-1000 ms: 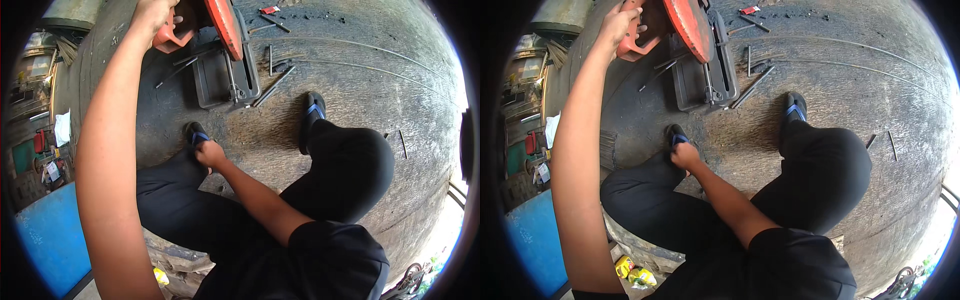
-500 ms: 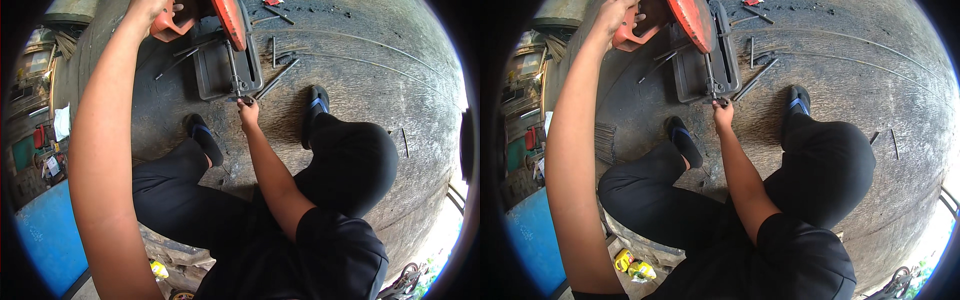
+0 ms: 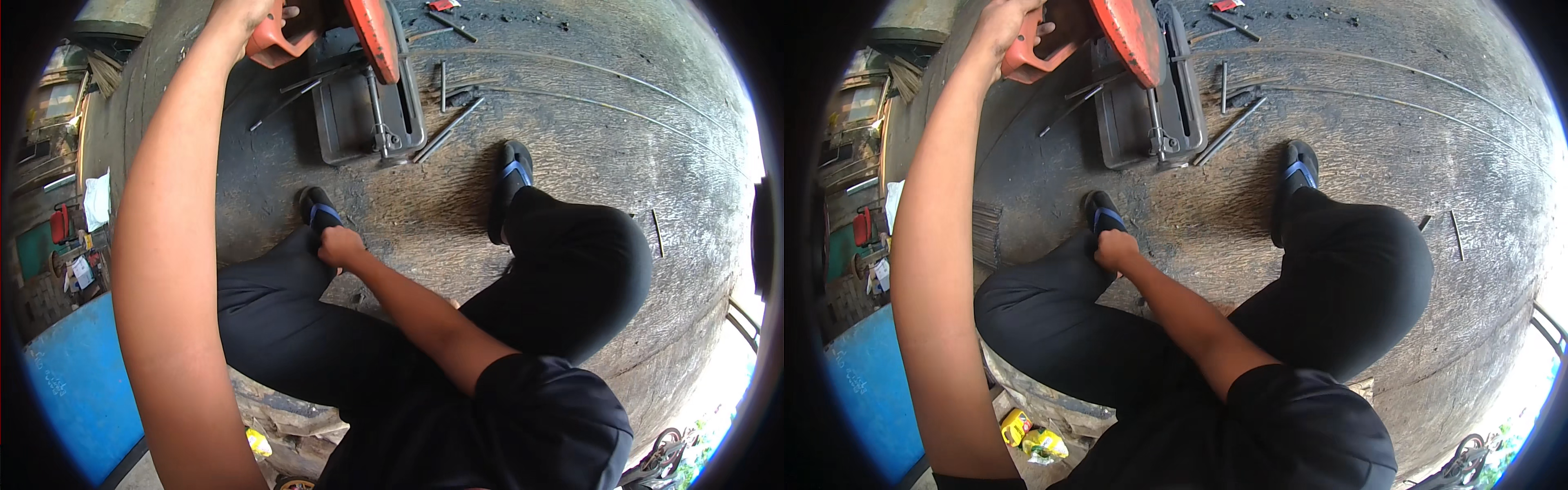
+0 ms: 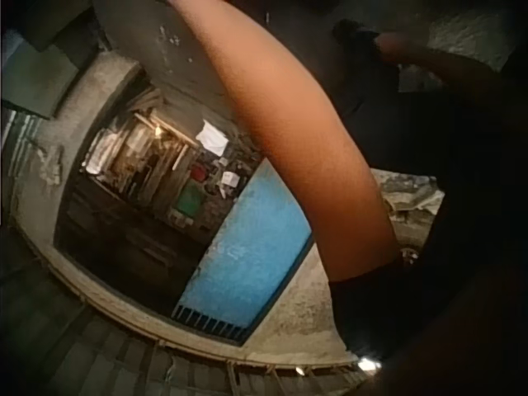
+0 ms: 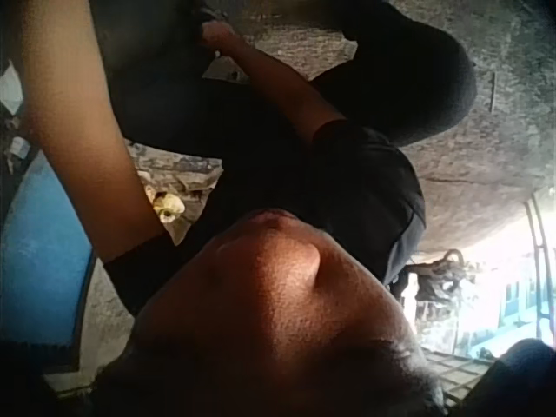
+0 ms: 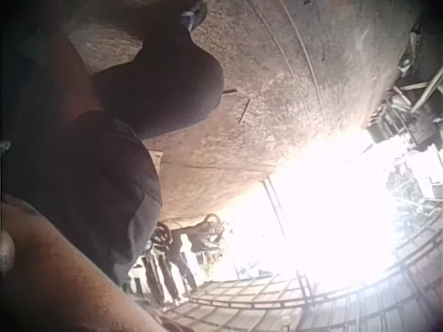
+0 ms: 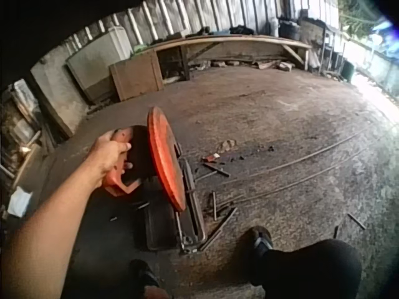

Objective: Cutting metal rods into smaller pieces using a metal chop saw.

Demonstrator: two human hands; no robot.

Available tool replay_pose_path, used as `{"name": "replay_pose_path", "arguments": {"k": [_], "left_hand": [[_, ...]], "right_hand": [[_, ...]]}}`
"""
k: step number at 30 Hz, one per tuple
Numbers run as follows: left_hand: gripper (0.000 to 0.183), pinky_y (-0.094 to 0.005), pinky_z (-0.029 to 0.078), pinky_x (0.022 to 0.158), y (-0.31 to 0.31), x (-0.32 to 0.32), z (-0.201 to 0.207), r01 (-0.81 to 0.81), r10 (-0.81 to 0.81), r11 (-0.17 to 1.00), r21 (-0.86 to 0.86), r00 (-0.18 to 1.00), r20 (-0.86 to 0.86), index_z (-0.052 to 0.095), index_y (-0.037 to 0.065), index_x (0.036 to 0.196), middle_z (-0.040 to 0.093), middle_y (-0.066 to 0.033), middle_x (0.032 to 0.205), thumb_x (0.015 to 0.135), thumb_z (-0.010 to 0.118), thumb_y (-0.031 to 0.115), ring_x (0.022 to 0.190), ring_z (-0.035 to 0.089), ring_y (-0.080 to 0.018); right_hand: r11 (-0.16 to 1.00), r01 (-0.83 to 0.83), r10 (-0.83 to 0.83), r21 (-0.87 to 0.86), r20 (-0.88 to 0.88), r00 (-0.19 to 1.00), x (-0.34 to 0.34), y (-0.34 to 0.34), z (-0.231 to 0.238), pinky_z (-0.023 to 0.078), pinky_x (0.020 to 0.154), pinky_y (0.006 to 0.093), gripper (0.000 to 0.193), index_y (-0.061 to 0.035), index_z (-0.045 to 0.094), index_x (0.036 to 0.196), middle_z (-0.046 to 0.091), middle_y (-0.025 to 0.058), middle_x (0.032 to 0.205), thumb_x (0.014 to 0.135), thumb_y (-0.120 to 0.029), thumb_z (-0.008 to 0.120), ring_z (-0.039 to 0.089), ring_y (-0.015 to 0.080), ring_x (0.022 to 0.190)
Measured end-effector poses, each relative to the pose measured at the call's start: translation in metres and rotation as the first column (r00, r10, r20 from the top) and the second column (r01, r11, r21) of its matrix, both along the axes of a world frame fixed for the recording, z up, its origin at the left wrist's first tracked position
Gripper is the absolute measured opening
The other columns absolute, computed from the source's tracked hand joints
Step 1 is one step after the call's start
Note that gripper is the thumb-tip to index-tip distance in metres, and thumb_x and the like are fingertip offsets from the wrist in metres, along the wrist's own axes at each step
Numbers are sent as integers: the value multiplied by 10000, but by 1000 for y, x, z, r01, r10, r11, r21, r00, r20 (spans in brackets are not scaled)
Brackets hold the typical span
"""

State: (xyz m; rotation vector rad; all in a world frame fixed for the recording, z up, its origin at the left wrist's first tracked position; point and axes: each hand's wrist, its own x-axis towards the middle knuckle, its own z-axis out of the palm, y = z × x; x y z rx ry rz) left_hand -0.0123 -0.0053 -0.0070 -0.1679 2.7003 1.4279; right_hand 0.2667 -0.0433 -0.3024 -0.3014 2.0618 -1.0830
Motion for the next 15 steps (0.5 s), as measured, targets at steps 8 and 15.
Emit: {"name": "replay_pose_path", "arguments": {"k": [8,15], "left_hand": [[541,-337,478,481,2,3,1,-18,18,1000,-15,1000,-2,372,49,1362,608,-165,1028,849,537,86,560,583,-207],[510,-341,486,468,-2,-2,-4,22,-22,999,41,1000,-15,395,37,1332,606,-164,1026,844,537,69,564,582,-217]], "right_hand": [[743,670,-670,2,28,742,-34,35,-77,520,756,427,354,6,626,1041,672,199,922,752,-197,634,654,355,858],[-167,977,-838,-129,541,-72,-80,87,-99,463,667,303,329,2,564,1086,637,83,957,899,-266,598,576,166,759]]}}
